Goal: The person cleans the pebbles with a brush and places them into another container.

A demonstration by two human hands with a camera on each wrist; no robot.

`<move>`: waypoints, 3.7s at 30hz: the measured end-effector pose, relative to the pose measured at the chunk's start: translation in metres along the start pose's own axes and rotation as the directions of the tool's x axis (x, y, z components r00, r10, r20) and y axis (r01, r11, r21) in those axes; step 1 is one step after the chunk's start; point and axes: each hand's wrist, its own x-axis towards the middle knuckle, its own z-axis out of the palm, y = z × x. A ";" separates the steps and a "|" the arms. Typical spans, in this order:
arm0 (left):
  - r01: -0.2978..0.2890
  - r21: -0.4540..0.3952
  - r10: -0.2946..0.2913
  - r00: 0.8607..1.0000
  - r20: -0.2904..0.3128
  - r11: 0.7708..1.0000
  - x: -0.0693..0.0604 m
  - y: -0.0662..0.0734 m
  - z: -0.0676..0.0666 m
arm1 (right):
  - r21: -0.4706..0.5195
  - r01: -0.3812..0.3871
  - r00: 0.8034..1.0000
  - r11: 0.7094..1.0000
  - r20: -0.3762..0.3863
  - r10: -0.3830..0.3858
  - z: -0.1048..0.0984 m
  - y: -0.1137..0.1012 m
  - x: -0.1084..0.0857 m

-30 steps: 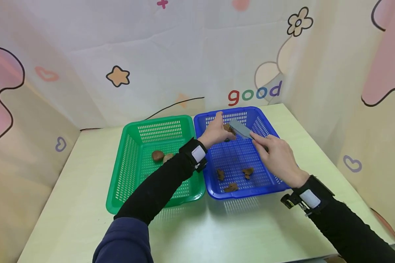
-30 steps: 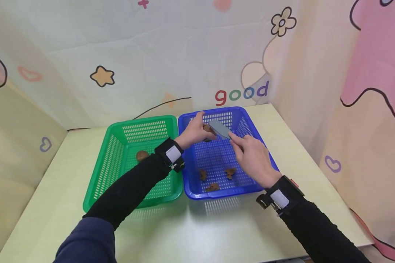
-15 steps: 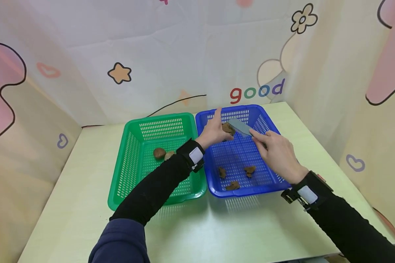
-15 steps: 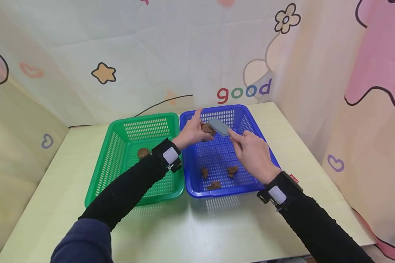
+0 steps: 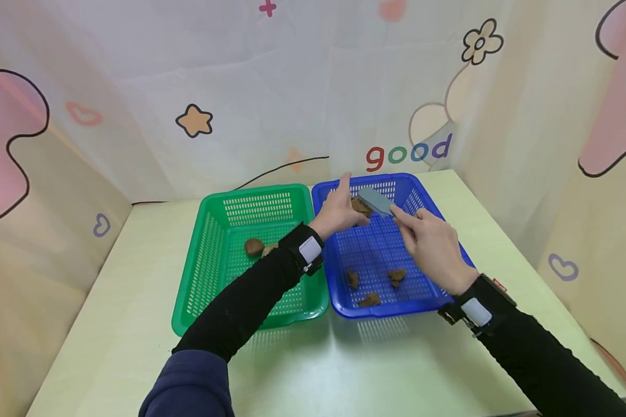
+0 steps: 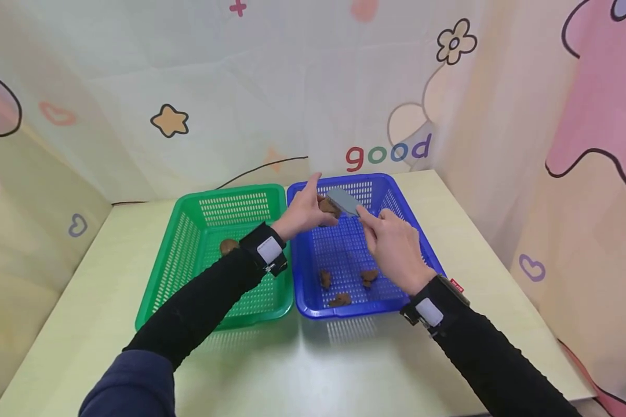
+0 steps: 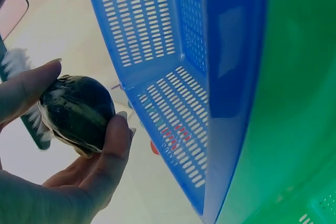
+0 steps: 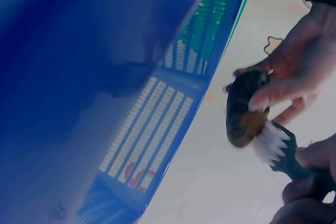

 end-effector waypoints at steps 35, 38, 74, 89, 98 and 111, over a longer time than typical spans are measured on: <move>0.017 0.022 -0.016 0.998 -0.058 1.000 -0.002 -0.005 -0.007 | -0.062 0.113 0.993 0.992 0.049 -0.110 -0.007 -0.006 -0.002; 0.027 0.018 -0.026 0.998 -0.055 0.999 -0.002 -0.007 -0.008 | -0.100 0.083 0.996 0.992 0.053 -0.078 -0.009 -0.002 -0.003; -0.036 0.053 0.036 0.999 -0.010 0.998 -0.007 -0.006 0.002 | -0.073 0.072 0.992 0.995 0.112 -0.064 -0.006 -0.006 0.000; -0.001 0.069 0.000 1.000 0.019 0.998 -0.006 -0.009 -0.003 | -0.017 0.058 0.991 0.998 0.120 -0.056 -0.002 -0.006 0.000; 0.032 0.080 -0.033 0.999 0.018 0.996 -0.005 -0.010 -0.006 | -0.081 0.051 0.996 0.995 0.076 -0.045 -0.008 0.000 -0.001; 0.039 0.121 -0.041 0.999 0.008 0.992 -0.007 -0.014 -0.001 | -0.057 0.046 0.993 0.997 0.115 -0.039 -0.009 0.004 -0.002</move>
